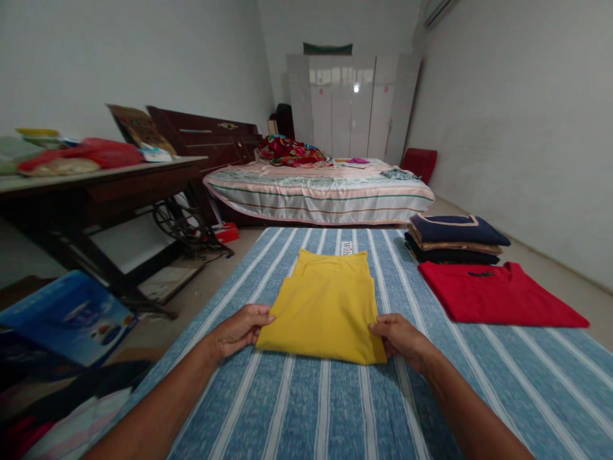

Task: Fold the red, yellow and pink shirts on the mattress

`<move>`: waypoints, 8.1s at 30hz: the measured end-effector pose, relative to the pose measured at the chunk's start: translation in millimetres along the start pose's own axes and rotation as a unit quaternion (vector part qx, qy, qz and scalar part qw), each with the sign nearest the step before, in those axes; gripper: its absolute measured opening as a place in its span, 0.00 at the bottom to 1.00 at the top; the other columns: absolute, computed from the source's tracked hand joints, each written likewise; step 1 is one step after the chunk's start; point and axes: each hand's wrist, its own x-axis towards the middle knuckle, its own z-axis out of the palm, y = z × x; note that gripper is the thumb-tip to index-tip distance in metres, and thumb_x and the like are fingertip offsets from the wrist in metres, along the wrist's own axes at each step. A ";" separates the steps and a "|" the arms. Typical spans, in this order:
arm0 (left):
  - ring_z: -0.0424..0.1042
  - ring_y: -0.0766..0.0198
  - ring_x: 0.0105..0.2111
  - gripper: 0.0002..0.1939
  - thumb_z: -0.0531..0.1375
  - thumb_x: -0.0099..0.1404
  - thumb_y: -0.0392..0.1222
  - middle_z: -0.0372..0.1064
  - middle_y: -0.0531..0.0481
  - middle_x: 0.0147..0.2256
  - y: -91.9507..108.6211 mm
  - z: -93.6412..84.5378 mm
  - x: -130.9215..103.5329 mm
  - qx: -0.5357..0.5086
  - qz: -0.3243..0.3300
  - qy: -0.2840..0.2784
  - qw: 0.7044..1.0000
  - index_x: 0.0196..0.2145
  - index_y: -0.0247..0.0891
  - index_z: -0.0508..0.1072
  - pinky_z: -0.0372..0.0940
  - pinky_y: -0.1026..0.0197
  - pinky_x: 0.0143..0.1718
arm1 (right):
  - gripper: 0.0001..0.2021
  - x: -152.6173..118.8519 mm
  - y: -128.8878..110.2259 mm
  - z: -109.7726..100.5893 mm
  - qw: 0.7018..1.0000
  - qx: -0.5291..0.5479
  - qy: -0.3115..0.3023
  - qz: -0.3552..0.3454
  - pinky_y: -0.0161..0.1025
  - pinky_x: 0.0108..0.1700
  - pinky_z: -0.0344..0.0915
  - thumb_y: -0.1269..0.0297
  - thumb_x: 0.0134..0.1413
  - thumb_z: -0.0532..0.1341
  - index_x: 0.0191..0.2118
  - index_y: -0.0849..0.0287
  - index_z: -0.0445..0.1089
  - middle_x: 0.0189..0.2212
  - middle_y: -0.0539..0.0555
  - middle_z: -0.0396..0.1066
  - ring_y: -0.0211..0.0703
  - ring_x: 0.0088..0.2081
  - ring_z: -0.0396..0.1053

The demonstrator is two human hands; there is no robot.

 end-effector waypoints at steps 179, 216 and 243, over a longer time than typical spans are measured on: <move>0.64 0.69 0.13 0.08 0.58 0.53 0.41 0.67 0.55 0.17 -58.9 47.2 -45.6 0.134 0.122 0.317 0.931 0.30 0.34 0.68 0.53 0.71 0.11 | 0.16 -10.9 -20.1 49.4 0.786 -0.552 0.187 -0.204 0.38 0.48 0.59 0.66 0.56 0.52 0.48 0.61 0.69 0.49 0.60 0.69 0.47 0.49 0.67; 0.53 0.54 0.60 0.31 0.59 0.54 0.31 0.56 0.41 0.59 -2.6 33.5 5.4 0.636 0.232 0.254 0.690 0.56 0.35 0.61 0.51 0.55 0.59 | 0.08 27.2 -35.5 104.7 0.591 -0.711 0.031 -0.379 0.35 0.35 0.55 0.74 0.58 0.52 0.39 0.61 0.68 0.34 0.58 0.71 0.42 0.36 0.67; 0.64 0.62 0.33 0.12 0.48 0.67 0.32 0.66 0.50 0.29 -32.5 85.5 -116.4 0.735 0.401 0.051 0.545 0.31 0.38 0.68 0.49 0.45 0.58 | 0.04 -113.5 11.9 83.4 0.533 -0.706 0.031 -0.466 0.42 0.31 0.48 0.73 0.54 0.60 0.32 0.57 0.64 0.23 0.49 0.67 0.41 0.23 0.60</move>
